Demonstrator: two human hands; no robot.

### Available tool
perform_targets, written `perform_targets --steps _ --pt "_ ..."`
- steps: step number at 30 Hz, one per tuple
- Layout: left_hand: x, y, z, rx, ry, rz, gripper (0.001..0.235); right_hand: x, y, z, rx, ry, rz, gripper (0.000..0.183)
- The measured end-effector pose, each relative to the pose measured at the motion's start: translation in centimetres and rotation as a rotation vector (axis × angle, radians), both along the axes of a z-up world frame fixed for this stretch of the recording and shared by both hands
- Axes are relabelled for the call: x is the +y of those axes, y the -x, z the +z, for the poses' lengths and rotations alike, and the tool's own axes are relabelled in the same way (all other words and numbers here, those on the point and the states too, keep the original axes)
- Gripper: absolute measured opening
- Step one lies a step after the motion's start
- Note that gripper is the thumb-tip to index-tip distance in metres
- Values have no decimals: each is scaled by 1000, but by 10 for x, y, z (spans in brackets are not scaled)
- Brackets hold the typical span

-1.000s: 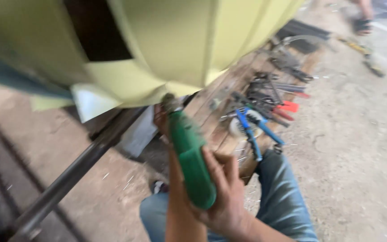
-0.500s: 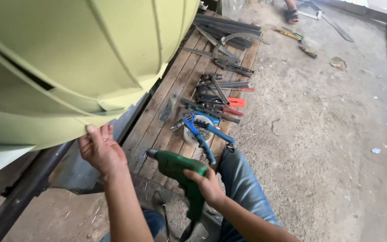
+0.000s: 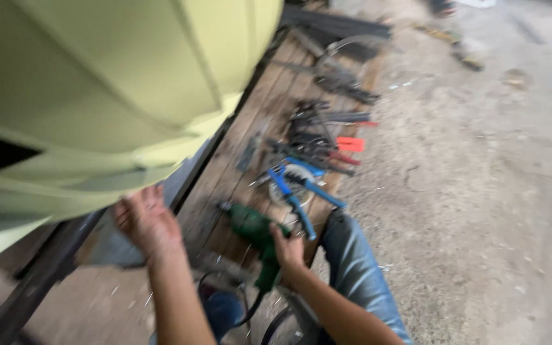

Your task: Assembling a curved metal structure by drilling holes and installing rivets using a manual rivet gun.

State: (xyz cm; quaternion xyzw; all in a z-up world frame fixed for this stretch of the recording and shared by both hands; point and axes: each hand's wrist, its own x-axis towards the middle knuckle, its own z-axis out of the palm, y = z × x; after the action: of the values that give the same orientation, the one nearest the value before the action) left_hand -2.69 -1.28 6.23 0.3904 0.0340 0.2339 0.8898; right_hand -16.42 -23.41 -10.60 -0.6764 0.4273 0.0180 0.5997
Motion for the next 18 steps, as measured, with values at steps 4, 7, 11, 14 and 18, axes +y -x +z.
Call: perform_targets --steps 4,7,11,14,18 --pt "2 3 4 -5 6 3 29 4 21 -4 109 254 192 71" --pt "-8 6 16 54 -23 12 32 -10 36 54 64 546 340 70" --pt "-5 4 19 22 13 14 33 -41 -12 141 -180 997 597 66" --pt "-7 6 15 40 24 33 28 -73 -60 138 -104 1135 543 82" --pt "-6 0 -1 34 26 82 20 -92 -101 116 146 1156 836 81"
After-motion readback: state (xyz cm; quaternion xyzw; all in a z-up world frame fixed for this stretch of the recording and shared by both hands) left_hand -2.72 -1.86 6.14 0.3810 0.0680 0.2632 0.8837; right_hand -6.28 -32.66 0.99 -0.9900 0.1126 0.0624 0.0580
